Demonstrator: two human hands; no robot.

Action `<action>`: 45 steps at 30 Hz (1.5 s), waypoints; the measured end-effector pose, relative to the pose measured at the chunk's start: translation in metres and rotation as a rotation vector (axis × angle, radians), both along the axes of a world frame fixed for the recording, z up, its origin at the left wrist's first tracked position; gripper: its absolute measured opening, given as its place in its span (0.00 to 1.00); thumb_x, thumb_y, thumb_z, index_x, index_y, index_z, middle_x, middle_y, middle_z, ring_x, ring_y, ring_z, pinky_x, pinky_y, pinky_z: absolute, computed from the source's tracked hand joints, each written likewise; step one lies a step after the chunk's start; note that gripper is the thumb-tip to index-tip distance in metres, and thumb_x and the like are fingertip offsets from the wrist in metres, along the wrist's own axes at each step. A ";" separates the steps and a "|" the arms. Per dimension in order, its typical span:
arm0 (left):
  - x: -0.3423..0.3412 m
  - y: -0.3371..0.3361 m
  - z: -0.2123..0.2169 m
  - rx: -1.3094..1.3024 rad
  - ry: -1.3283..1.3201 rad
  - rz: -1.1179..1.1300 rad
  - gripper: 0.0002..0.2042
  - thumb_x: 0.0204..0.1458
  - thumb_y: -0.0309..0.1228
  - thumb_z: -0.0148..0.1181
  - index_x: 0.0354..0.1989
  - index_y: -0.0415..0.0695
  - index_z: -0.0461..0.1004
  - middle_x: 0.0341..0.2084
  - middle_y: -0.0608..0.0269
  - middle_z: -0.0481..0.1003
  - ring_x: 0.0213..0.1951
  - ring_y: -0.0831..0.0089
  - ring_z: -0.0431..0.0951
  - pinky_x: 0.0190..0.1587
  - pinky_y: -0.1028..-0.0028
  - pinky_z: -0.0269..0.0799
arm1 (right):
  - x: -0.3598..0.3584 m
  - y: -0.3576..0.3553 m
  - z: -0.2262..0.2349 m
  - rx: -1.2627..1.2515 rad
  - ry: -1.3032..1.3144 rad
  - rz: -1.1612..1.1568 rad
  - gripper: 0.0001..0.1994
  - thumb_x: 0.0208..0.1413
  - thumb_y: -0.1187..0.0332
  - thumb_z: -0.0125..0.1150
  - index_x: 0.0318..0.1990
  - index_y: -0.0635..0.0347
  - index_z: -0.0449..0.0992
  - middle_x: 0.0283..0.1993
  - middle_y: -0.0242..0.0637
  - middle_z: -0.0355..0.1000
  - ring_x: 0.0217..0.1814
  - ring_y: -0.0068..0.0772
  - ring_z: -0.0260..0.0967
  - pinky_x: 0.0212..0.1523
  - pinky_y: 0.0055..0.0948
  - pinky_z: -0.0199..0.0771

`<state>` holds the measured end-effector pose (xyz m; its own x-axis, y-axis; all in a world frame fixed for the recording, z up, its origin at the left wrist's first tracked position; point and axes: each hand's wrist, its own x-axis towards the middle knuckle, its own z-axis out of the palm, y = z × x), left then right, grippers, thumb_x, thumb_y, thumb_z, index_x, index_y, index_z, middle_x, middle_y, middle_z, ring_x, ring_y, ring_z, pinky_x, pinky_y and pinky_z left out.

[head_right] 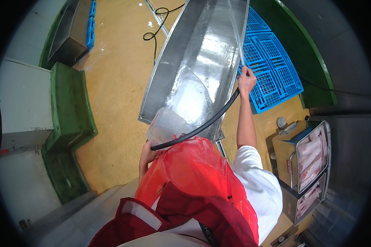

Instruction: The person rinses a large stainless steel tray with a hose, then scrubs it with a sponge and cleaning solution, and finally rinses it again. The person handles the tray and cleaning tools throughout the process.

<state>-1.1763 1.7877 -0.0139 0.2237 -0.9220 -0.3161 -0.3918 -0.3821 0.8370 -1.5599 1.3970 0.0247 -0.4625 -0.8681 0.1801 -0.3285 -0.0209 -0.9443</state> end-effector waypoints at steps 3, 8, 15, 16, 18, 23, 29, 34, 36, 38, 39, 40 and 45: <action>-0.002 0.000 0.002 0.003 0.010 0.024 0.16 0.35 0.20 0.66 0.37 0.38 0.76 0.30 0.44 0.79 0.36 0.53 0.81 0.38 0.63 0.74 | 0.007 -0.003 -0.011 0.096 0.060 0.062 0.15 0.60 0.62 0.59 0.44 0.67 0.81 0.29 0.39 0.79 0.21 0.24 0.74 0.25 0.26 0.72; -0.004 0.001 0.011 0.032 0.005 0.008 0.12 0.37 0.17 0.62 0.33 0.37 0.75 0.28 0.47 0.79 0.33 0.58 0.80 0.36 0.66 0.73 | 0.011 -0.002 -0.048 0.303 0.017 0.266 0.13 0.60 0.63 0.60 0.43 0.65 0.81 0.30 0.36 0.78 0.20 0.21 0.71 0.16 0.22 0.64; -0.027 0.025 0.031 0.147 -0.014 0.120 0.09 0.39 0.11 0.56 0.28 0.37 0.73 0.24 0.59 0.76 0.29 0.71 0.75 0.33 0.72 0.70 | 0.036 0.027 -0.078 0.675 -0.009 0.603 0.14 0.57 0.63 0.59 0.41 0.66 0.82 0.29 0.36 0.78 0.20 0.21 0.70 0.15 0.22 0.64; -0.031 0.029 0.030 0.127 -0.008 0.138 0.09 0.39 0.11 0.56 0.28 0.37 0.73 0.24 0.59 0.76 0.29 0.71 0.75 0.33 0.71 0.70 | 0.040 0.029 -0.085 0.716 -0.005 0.662 0.14 0.57 0.63 0.59 0.41 0.66 0.82 0.29 0.36 0.78 0.20 0.20 0.70 0.16 0.22 0.64; -0.040 0.037 0.031 0.090 -0.002 0.173 0.09 0.40 0.11 0.55 0.29 0.37 0.73 0.24 0.58 0.76 0.30 0.71 0.76 0.34 0.71 0.70 | 0.045 0.032 -0.097 0.796 -0.004 0.780 0.14 0.57 0.63 0.59 0.42 0.66 0.82 0.30 0.36 0.78 0.20 0.20 0.69 0.16 0.22 0.64; -0.057 0.060 0.034 0.131 -0.008 0.274 0.13 0.40 0.11 0.49 0.33 0.37 0.74 0.24 0.58 0.75 0.31 0.72 0.75 0.37 0.71 0.70 | 0.076 0.050 -0.110 1.025 0.012 1.011 0.11 0.59 0.67 0.57 0.42 0.64 0.81 0.30 0.33 0.78 0.19 0.15 0.66 0.15 0.19 0.61; -0.074 0.058 0.053 0.210 -0.004 0.341 0.11 0.39 0.13 0.50 0.32 0.38 0.73 0.23 0.62 0.73 0.29 0.75 0.72 0.34 0.73 0.67 | 0.089 0.070 -0.155 1.218 0.092 1.290 0.10 0.58 0.67 0.58 0.40 0.64 0.81 0.28 0.34 0.78 0.17 0.17 0.65 0.14 0.21 0.62; -0.080 0.048 0.062 0.252 -0.092 0.310 0.13 0.39 0.13 0.50 0.34 0.40 0.73 0.23 0.67 0.73 0.30 0.78 0.70 0.33 0.76 0.64 | 0.101 0.054 -0.164 1.242 0.331 1.440 0.10 0.55 0.68 0.58 0.32 0.66 0.82 0.22 0.36 0.77 0.16 0.21 0.67 0.14 0.24 0.65; -0.081 0.045 0.063 0.238 -0.090 0.308 0.12 0.40 0.13 0.51 0.33 0.39 0.74 0.22 0.66 0.72 0.28 0.77 0.71 0.33 0.74 0.65 | 0.108 0.047 -0.167 1.239 0.454 1.525 0.11 0.52 0.69 0.57 0.26 0.69 0.80 0.19 0.37 0.75 0.15 0.25 0.68 0.15 0.27 0.67; -0.083 0.043 0.062 0.217 -0.088 0.307 0.11 0.40 0.13 0.51 0.32 0.39 0.74 0.21 0.64 0.72 0.28 0.76 0.71 0.32 0.74 0.66 | 0.111 0.046 -0.178 1.257 0.563 1.538 0.11 0.51 0.70 0.57 0.24 0.69 0.80 0.19 0.38 0.75 0.16 0.27 0.69 0.16 0.29 0.68; -0.084 0.041 0.061 0.200 -0.091 0.310 0.12 0.40 0.13 0.50 0.32 0.39 0.74 0.21 0.64 0.72 0.27 0.76 0.71 0.32 0.74 0.66 | 0.111 0.043 -0.170 1.298 0.584 1.480 0.10 0.50 0.71 0.58 0.23 0.68 0.80 0.19 0.38 0.75 0.17 0.29 0.71 0.17 0.31 0.71; -0.085 0.039 0.059 0.183 -0.094 0.313 0.12 0.40 0.12 0.50 0.32 0.39 0.75 0.20 0.64 0.72 0.27 0.76 0.71 0.32 0.74 0.66 | 0.109 0.041 -0.176 1.237 0.729 1.583 0.10 0.50 0.71 0.58 0.24 0.68 0.80 0.19 0.39 0.75 0.17 0.30 0.71 0.18 0.31 0.71; -0.085 0.027 0.060 0.231 -0.093 0.288 0.15 0.38 0.11 0.47 0.33 0.38 0.75 0.17 0.63 0.71 0.24 0.77 0.70 0.29 0.74 0.64 | 0.081 0.034 -0.258 1.431 1.213 1.716 0.05 0.49 0.68 0.63 0.29 0.58 0.83 0.30 0.39 0.78 0.31 0.33 0.77 0.35 0.37 0.75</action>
<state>-1.2613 1.8144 0.0466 0.5006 -0.7244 -0.4740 -0.3117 -0.6616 0.6819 -1.4788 1.4306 -0.2335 0.1929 0.0015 -0.9812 -0.8301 -0.5329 -0.1640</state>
